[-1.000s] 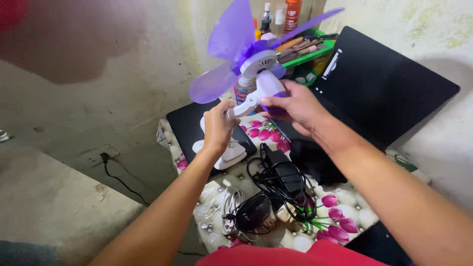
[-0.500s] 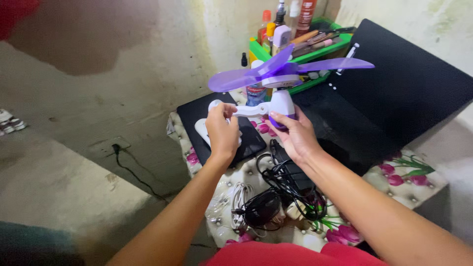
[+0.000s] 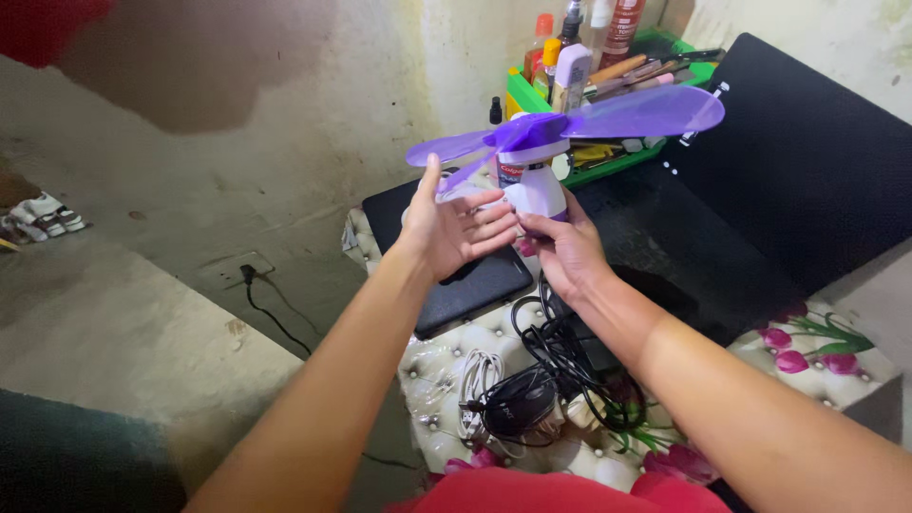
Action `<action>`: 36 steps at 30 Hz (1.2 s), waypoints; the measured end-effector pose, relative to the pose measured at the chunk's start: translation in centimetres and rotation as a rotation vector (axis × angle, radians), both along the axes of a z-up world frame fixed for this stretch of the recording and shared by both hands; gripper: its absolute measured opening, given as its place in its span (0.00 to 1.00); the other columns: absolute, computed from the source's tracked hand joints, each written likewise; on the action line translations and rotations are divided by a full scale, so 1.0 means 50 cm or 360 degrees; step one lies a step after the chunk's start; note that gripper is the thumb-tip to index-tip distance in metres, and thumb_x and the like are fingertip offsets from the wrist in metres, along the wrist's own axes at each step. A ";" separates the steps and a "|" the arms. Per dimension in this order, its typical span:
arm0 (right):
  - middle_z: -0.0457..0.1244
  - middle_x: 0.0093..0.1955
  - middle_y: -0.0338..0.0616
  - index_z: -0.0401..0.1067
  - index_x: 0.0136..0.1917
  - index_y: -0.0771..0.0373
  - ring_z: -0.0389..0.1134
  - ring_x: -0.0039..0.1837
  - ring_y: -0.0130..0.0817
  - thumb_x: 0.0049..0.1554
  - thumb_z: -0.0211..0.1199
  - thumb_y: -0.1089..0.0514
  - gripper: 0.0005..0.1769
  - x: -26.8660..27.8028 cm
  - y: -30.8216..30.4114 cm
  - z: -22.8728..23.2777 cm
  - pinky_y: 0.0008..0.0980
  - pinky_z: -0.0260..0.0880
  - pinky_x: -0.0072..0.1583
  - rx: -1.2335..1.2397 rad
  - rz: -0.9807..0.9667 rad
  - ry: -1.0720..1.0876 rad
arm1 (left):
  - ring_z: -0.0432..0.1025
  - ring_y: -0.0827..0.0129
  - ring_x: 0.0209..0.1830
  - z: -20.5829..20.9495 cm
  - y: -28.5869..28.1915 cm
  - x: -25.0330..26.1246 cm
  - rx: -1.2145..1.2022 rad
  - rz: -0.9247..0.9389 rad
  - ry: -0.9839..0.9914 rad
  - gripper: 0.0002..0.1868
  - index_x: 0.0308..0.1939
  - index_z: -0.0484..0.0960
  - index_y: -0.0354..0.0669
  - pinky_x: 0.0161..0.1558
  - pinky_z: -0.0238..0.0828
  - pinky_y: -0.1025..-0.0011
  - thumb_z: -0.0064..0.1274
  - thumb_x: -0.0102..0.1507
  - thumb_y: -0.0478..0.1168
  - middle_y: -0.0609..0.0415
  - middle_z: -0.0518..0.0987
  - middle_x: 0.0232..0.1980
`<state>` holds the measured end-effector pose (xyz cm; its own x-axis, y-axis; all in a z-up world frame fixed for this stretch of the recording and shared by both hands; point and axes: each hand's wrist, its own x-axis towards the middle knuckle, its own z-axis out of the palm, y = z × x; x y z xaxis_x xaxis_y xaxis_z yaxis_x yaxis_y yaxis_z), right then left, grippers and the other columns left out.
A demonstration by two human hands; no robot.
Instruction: The person wipes the exterior of a black laptop with a dark cloth, covering the lid and base. They then pick up a small purple fan and wipe its blades and body with the same cloth.
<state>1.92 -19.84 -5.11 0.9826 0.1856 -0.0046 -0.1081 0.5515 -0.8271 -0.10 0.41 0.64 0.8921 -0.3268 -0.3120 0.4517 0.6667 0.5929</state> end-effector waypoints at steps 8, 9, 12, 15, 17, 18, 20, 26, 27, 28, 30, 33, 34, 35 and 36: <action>0.64 0.61 0.47 0.60 0.75 0.55 0.72 0.55 0.40 0.51 0.60 0.76 0.41 -0.002 -0.013 -0.011 0.37 0.78 0.54 -0.0077 0.0091 0.0037 | 0.79 0.56 0.49 0.013 -0.027 0.025 0.0211 -0.0423 -0.0466 0.34 0.63 0.75 0.28 0.54 0.78 0.61 0.58 0.65 0.54 0.43 0.81 0.59; 0.64 0.61 0.47 0.60 0.76 0.55 0.71 0.55 0.40 0.52 0.60 0.75 0.40 -0.002 -0.019 -0.009 0.37 0.76 0.53 -0.0204 0.0092 0.0010 | 0.79 0.57 0.46 0.013 -0.028 0.021 0.0222 -0.0442 -0.0440 0.33 0.62 0.76 0.28 0.51 0.79 0.61 0.57 0.65 0.54 0.45 0.83 0.58; 0.64 0.62 0.47 0.60 0.76 0.59 0.71 0.59 0.39 0.57 0.63 0.70 0.35 -0.007 -0.051 0.011 0.36 0.77 0.58 -0.0479 0.0160 0.0014 | 0.80 0.63 0.45 0.009 -0.032 0.005 0.0235 -0.0553 -0.0381 0.29 0.61 0.78 0.36 0.49 0.80 0.63 0.59 0.62 0.50 0.49 0.84 0.51; 0.64 0.60 0.45 0.58 0.76 0.51 0.71 0.56 0.39 0.55 0.63 0.67 0.38 -0.009 -0.074 0.022 0.38 0.76 0.54 -0.0753 0.0076 0.0146 | 0.78 0.71 0.45 -0.004 -0.065 0.001 0.0426 -0.0367 -0.0431 0.25 0.59 0.76 0.37 0.52 0.79 0.68 0.63 0.63 0.47 0.55 0.83 0.48; 0.66 0.59 0.46 0.59 0.76 0.55 0.72 0.55 0.39 0.56 0.63 0.65 0.36 -0.001 -0.088 0.006 0.39 0.76 0.52 -0.0589 0.0128 0.0146 | 0.79 0.73 0.43 -0.015 -0.080 -0.008 0.0447 -0.0333 -0.0451 0.25 0.58 0.76 0.40 0.50 0.79 0.69 0.65 0.59 0.43 0.57 0.83 0.46; 0.67 0.59 0.47 0.59 0.76 0.58 0.72 0.55 0.39 0.56 0.63 0.64 0.35 0.004 -0.099 -0.009 0.39 0.75 0.51 -0.0508 0.0159 0.0145 | 0.79 0.74 0.42 -0.021 -0.086 -0.012 0.0456 -0.0311 -0.0459 0.26 0.57 0.77 0.42 0.50 0.79 0.69 0.66 0.58 0.41 0.58 0.84 0.44; 0.68 0.58 0.47 0.62 0.73 0.55 0.74 0.55 0.40 0.57 0.60 0.64 0.32 0.009 -0.138 -0.047 0.40 0.77 0.51 -0.0468 0.0133 0.0337 | 0.79 0.72 0.39 -0.031 -0.096 -0.012 0.0608 -0.0275 -0.0446 0.26 0.57 0.77 0.41 0.45 0.79 0.68 0.67 0.56 0.40 0.56 0.84 0.43; 0.73 0.54 0.46 0.78 0.59 0.58 0.76 0.56 0.40 0.53 0.64 0.65 0.20 -0.040 -0.266 -0.149 0.40 0.75 0.57 -0.1801 -0.0187 -0.0387 | 0.78 0.70 0.37 -0.077 -0.099 0.003 0.0850 -0.0202 -0.0409 0.26 0.56 0.77 0.40 0.40 0.80 0.67 0.69 0.55 0.36 0.53 0.83 0.42; 0.73 0.53 0.46 0.79 0.58 0.57 0.77 0.55 0.41 0.52 0.65 0.64 0.20 -0.058 -0.277 -0.147 0.41 0.76 0.59 -0.2105 -0.0272 -0.0511 | 0.78 0.70 0.37 -0.082 -0.100 0.005 0.0872 -0.0199 -0.0394 0.26 0.55 0.77 0.40 0.40 0.80 0.66 0.69 0.55 0.36 0.53 0.83 0.42; 0.72 0.54 0.48 0.79 0.56 0.55 0.75 0.57 0.45 0.50 0.66 0.63 0.19 -0.077 -0.280 -0.142 0.44 0.74 0.59 -0.2344 -0.0384 -0.0607 | 0.79 0.70 0.36 -0.086 -0.102 0.009 0.0909 -0.0205 -0.0391 0.26 0.55 0.77 0.41 0.40 0.80 0.67 0.69 0.54 0.36 0.53 0.83 0.41; 0.70 0.55 0.50 0.80 0.53 0.53 0.70 0.60 0.54 0.47 0.69 0.62 0.19 -0.111 -0.283 -0.122 0.50 0.72 0.59 -0.2815 -0.0613 -0.0807 | 0.79 0.69 0.35 -0.093 -0.106 0.019 0.0982 -0.0218 -0.0385 0.26 0.54 0.78 0.42 0.40 0.80 0.67 0.69 0.54 0.36 0.53 0.84 0.41; 0.68 0.58 0.58 0.77 0.59 0.63 0.69 0.57 0.63 0.32 0.76 0.59 0.38 -0.134 -0.286 -0.098 0.64 0.68 0.50 -0.2996 -0.0728 -0.0801 | 0.79 0.69 0.35 -0.111 -0.118 0.040 0.0901 -0.0267 -0.0392 0.25 0.54 0.78 0.41 0.40 0.81 0.67 0.69 0.54 0.36 0.53 0.84 0.40; 0.68 0.56 0.56 0.75 0.60 0.61 0.70 0.57 0.61 0.36 0.76 0.58 0.36 -0.131 -0.291 -0.098 0.60 0.69 0.51 -0.3034 -0.0601 -0.0598 | 0.79 0.70 0.36 -0.118 -0.125 0.048 0.0913 -0.0263 -0.0389 0.24 0.54 0.78 0.40 0.41 0.81 0.68 0.69 0.55 0.36 0.54 0.85 0.41; 0.69 0.55 0.55 0.74 0.62 0.59 0.70 0.56 0.58 0.41 0.76 0.56 0.34 -0.126 -0.303 -0.099 0.57 0.71 0.53 -0.3061 -0.0474 -0.0394 | 0.79 0.70 0.36 -0.125 -0.132 0.056 0.0926 -0.0260 -0.0386 0.24 0.54 0.79 0.38 0.41 0.81 0.68 0.68 0.56 0.36 0.54 0.85 0.41; 0.70 0.54 0.53 0.73 0.64 0.57 0.71 0.56 0.55 0.45 0.76 0.55 0.32 -0.120 -0.320 -0.101 0.53 0.72 0.55 -0.3078 -0.0345 -0.0189 | 0.79 0.71 0.36 -0.130 -0.138 0.062 0.0936 -0.0256 -0.0383 0.23 0.55 0.80 0.37 0.42 0.80 0.69 0.68 0.57 0.36 0.54 0.85 0.41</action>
<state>-4.08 -35.82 -10.18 0.9951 -0.0921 0.0365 -0.0811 -0.9689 -0.2338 3.02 -6.47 -5.87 0.9136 -0.2976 -0.2773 0.3279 0.1358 0.9349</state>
